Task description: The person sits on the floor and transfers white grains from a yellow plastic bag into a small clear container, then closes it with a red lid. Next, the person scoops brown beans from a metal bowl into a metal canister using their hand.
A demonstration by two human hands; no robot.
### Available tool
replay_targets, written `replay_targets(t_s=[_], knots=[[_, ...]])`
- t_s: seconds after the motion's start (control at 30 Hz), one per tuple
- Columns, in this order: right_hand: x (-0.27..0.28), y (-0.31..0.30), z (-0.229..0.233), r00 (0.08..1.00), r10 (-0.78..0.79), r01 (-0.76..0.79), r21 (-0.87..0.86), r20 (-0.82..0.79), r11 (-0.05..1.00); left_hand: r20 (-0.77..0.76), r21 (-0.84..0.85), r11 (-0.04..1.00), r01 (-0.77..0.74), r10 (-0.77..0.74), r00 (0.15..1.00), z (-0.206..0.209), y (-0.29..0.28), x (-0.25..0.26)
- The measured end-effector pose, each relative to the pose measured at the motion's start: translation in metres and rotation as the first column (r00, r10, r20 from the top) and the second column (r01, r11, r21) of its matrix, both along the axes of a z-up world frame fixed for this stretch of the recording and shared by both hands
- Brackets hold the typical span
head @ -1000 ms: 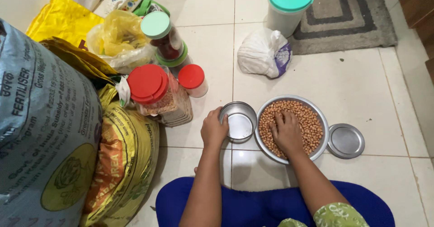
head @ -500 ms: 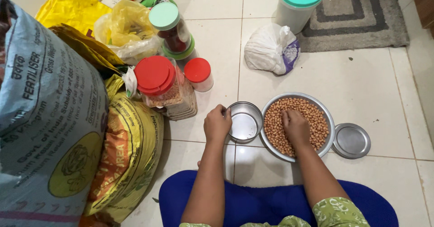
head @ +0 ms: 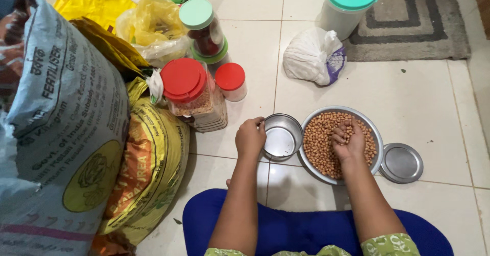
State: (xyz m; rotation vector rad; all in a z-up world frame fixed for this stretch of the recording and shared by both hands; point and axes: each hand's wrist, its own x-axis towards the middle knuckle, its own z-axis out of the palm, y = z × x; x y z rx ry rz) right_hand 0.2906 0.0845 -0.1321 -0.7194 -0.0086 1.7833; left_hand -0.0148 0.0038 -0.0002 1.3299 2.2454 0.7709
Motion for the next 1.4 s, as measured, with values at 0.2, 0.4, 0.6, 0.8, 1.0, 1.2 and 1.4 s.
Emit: replay_targets(t_s=[0.2,0.4,0.6,0.8,1.0,1.2,1.4], knots=[[-0.049,-0.01,0.032,0.913,0.075,-0.008,0.168,-0.4,0.986,0.016,-0.019,1.0,-0.001,0.002,1.0,0.003,-0.002,0.002],[-0.099,-0.02,0.058,0.974,-0.056,0.108,0.232,-0.221,0.967,0.009,0.0,1.0,0.028,-0.028,1.0,0.004,0.0,0.002],[-0.11,-0.025,0.063,0.991,-0.116,0.129,0.299,-0.062,0.945,0.01,0.031,0.999,0.034,-0.035,0.999,0.002,0.0,0.005],[-0.119,-0.033,0.065,0.984,-0.143,0.083,0.449,0.103,0.89,0.051,0.098,0.994,0.044,-0.049,0.997,0.0,-0.003,0.005],[-0.122,-0.037,0.067,0.96,-0.164,0.004,0.575,0.226,0.818,0.033,0.124,0.991,0.05,-0.055,0.998,0.006,-0.002,0.002],[-0.122,-0.042,0.073,0.929,-0.112,-0.124,0.58,0.354,0.805,0.173,-0.002,1.0,-0.003,0.004,0.985,0.017,-0.003,0.002],[-0.105,-0.041,0.082,0.772,-0.269,-0.224,0.642,0.576,0.734,0.157,-0.046,0.999,-0.014,0.021,0.987,0.01,0.0,-0.001]])
